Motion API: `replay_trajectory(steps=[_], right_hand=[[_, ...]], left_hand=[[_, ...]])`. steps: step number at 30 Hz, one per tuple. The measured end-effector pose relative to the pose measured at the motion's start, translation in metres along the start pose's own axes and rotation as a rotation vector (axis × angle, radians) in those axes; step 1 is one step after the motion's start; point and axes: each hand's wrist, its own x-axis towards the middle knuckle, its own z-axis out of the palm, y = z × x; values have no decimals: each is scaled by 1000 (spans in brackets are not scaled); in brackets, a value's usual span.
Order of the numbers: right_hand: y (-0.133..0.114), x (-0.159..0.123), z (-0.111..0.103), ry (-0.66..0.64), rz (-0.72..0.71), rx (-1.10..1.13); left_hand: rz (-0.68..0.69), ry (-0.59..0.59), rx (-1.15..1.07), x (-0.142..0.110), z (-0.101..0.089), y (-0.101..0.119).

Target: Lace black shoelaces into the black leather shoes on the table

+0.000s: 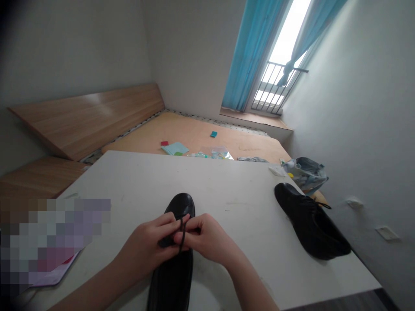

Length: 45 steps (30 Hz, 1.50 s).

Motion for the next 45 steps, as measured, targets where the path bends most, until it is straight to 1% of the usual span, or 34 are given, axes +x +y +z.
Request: replay_trajectory(steps=[2, 3, 5, 7, 9, 12, 14, 16, 18, 22, 24, 27, 28, 30, 37, 40, 45], right_hand=[[-3, 1, -3, -16, 57, -11], [-5, 1, -4, -14, 73, -17], [-6, 3, -5, -14, 94, -3], [-6, 5, -5, -10, 104, 16], [-5, 7, -5, 1, 113, 17], [-3, 6, -4, 28, 127, -11], [-2, 5, -3, 41, 110, -34], [-3, 4, -3, 61, 60, -77], [-4, 3, -3, 110, -12, -157], [-6, -1, -9, 249, -144, -343], [-4, -4, -13, 258, -256, -520], [0, -10, -16, 245, -478, -934], [2, -13, -17, 250, -529, -1056], [4, -18, -19, 264, -569, -1204], [14, -32, -29, 301, -651, -1386], [17, -32, -31, 293, -664, -1447], [17, -32, -33, 255, -716, -1484]], left_hand=[[60, 15, 72, 1, 0, 2], [84, 37, 68, 1, 1, 3], [119, 96, 7, 1, 1, 2], [126, 133, -54, 0, 0, 2], [96, 106, -54, 0, -1, 4], [30, 19, 37, 2, -4, 10], [-3, -26, 88, 4, -6, 14], [-26, -54, 88, 6, -8, 15], [-54, -69, 20, 8, -10, 12], [-141, -60, -318, 13, -11, -6], [-189, -36, -397, 15, -8, -16], [-239, -21, -417, 13, -3, -25], [-251, -22, -428, 11, -2, -27], [-270, -26, -449, 6, 0, -27], [-331, -36, -531, -1, 2, -26], [-370, -51, -566, -3, 2, -28], [-403, -39, -602, -5, 0, -33]])
